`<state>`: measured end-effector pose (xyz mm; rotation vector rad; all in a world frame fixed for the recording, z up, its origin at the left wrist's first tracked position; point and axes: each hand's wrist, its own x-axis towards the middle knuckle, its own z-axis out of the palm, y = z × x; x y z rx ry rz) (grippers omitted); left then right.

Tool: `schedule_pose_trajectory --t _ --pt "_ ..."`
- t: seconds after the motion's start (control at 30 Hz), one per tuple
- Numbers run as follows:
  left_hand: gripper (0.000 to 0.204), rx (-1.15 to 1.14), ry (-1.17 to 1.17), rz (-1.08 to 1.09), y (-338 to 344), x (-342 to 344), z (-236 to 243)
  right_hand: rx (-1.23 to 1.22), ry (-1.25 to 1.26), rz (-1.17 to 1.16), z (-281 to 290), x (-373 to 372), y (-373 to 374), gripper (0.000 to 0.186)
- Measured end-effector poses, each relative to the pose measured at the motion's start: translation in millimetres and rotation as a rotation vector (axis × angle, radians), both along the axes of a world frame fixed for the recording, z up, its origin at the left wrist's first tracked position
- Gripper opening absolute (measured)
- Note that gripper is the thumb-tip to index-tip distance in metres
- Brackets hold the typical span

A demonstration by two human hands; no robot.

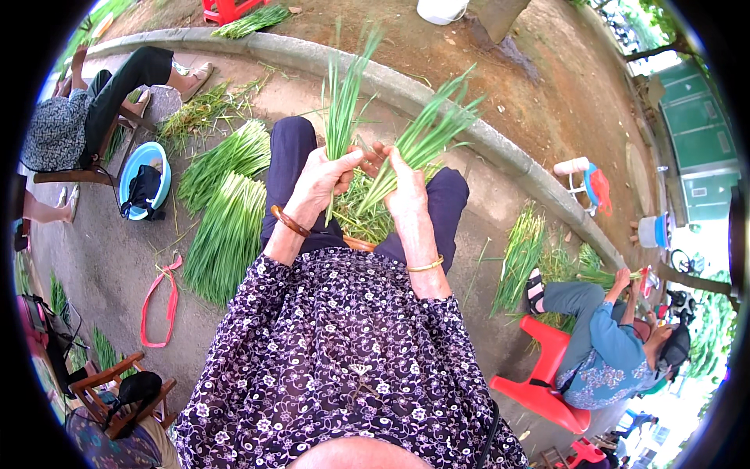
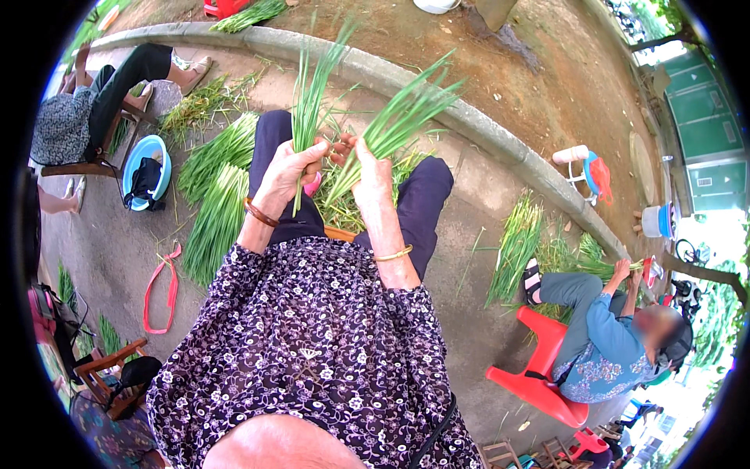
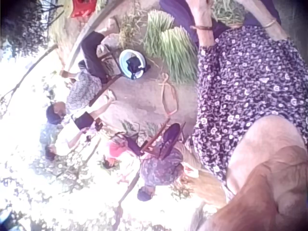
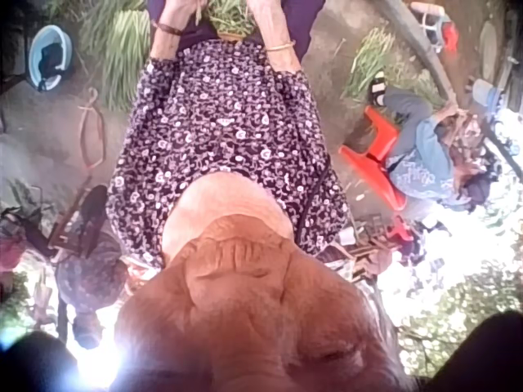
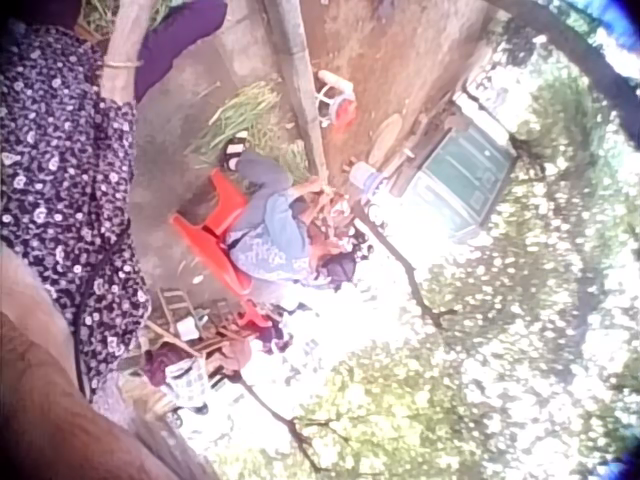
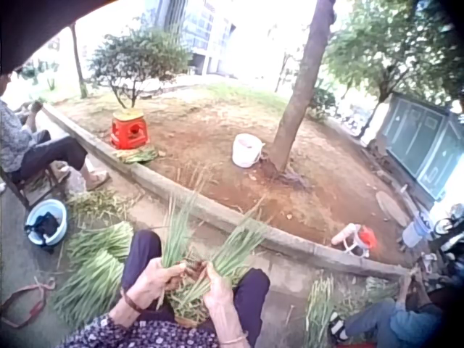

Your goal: The person holds a bunch of green leeks by hand, peels away individual stalks, and places them onto a pile on the ground.

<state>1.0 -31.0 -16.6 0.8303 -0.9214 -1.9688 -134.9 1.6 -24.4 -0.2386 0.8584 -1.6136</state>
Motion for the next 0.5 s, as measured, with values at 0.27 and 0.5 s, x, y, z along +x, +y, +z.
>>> schedule_pose_trajectory --t 0.27,0.5 --pt "0.026 0.186 0.184 -0.014 -1.8 1.3 -13.6 0.045 -0.117 0.275 0.2 -5.7 15.8 0.02" --pt "0.028 0.212 0.224 0.049 -6.8 -2.6 -17.8 0.126 0.141 0.295 12.4 7.2 19.7 0.014"
